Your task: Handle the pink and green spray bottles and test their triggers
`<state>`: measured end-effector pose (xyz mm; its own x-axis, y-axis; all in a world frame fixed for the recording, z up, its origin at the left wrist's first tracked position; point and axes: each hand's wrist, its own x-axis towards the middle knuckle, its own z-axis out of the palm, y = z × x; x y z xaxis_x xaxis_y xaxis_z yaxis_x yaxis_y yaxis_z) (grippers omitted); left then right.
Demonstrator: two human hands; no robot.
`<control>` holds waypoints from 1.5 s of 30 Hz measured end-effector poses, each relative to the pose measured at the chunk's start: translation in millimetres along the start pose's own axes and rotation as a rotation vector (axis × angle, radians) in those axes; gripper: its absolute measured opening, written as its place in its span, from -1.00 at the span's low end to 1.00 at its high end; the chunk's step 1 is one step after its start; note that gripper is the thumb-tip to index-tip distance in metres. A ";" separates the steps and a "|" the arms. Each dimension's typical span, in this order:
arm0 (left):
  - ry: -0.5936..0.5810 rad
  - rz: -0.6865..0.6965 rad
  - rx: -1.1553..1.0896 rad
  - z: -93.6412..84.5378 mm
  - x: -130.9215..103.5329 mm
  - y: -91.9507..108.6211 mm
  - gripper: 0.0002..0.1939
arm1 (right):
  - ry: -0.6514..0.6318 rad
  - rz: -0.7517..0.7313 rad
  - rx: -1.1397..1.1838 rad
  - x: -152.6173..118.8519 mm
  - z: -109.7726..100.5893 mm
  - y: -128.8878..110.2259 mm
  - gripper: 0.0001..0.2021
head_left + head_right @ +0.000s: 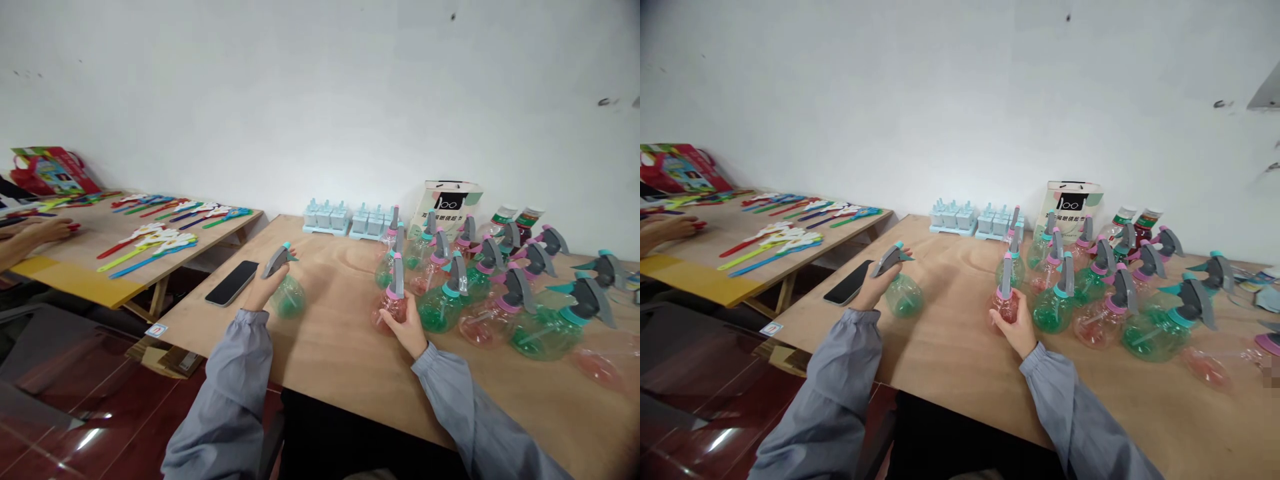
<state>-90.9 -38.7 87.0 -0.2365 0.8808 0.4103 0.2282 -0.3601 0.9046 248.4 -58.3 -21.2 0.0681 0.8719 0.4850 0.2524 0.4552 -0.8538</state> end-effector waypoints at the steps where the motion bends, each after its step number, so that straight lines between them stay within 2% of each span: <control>1: 0.038 -0.013 0.046 -1.0 -0.5 -3.9 -0.71 | 0.006 -0.005 -0.002 0.0 0.0 -0.1 -0.35; 3: 0.096 -0.029 0.150 -3.6 -7.1 -13.5 -0.66 | 0.014 -0.009 -0.005 0.1 0.1 0.0 -0.35; 7: 0.106 0.003 0.344 -15.0 -36.0 -35.9 -0.42 | -0.016 0.018 0.031 -1.2 0.3 1.3 -0.33; 9: 0.088 0.002 0.433 -21.9 -46.4 -45.4 -0.40 | -0.043 0.023 0.049 -3.0 1.1 1.5 -0.30; 11: 0.046 -0.007 0.502 -25.5 -44.7 -52.1 -0.43 | -0.075 0.020 0.053 -5.5 3.0 0.6 -0.24; 14: 0.023 -0.020 0.604 -19.6 -15.8 -59.1 -0.43 | -0.153 0.021 0.075 -9.9 7.4 -2.9 -0.16; 19: 0.049 -0.198 0.723 12.3 67.9 -71.9 -0.33 | -0.197 0.015 0.094 -14.6 11.6 -5.3 -0.17; 23: 0.029 -0.242 0.682 34.8 120.6 -83.3 -0.21 | -0.192 0.021 0.049 -16.2 10.9 -0.7 -0.14; 28: 0.025 -0.257 0.694 50.8 160.6 -92.2 -0.13 | -0.207 0.030 0.016 -18.0 9.4 -0.6 -0.13; 33: 0.004 -0.278 0.765 52.7 183.6 -94.6 -0.02 | -0.246 0.037 0.016 -20.1 9.0 -6.6 -0.09; 36: 0.007 -0.253 0.796 51.4 181.7 -91.5 0.07 | -0.264 0.037 0.026 -21.0 9.6 -9.0 -0.08; 38: 0.074 -0.219 0.829 52.8 172.5 -85.8 0.12 | -0.262 0.039 0.021 -21.1 10.0 -9.9 -0.08; 40: 0.180 -0.160 0.827 57.1 155.9 -76.7 0.08 | -0.257 0.043 0.006 -21.2 10.4 -10.4 -0.06; 42: 0.197 -0.057 0.736 64.1 130.0 -64.7 -0.05 | -0.251 0.049 -0.012 -21.7 11.6 -10.5 -0.04; 43: 0.119 0.020 0.650 68.5 113.1 -58.0 -0.12 | -0.244 0.053 -0.017 -22.3 12.8 -10.4 -0.03; 45: -0.153 0.199 0.429 78.9 72.2 -44.0 -0.19 | -0.220 0.058 -0.010 -23.9 16.7 -10.2 -0.01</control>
<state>-43.4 65.0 67.6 -0.0150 0.8542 0.5197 0.6304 -0.3954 0.6680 228.1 -80.8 -27.3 -0.1285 0.9156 0.3810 0.2641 0.4019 -0.8768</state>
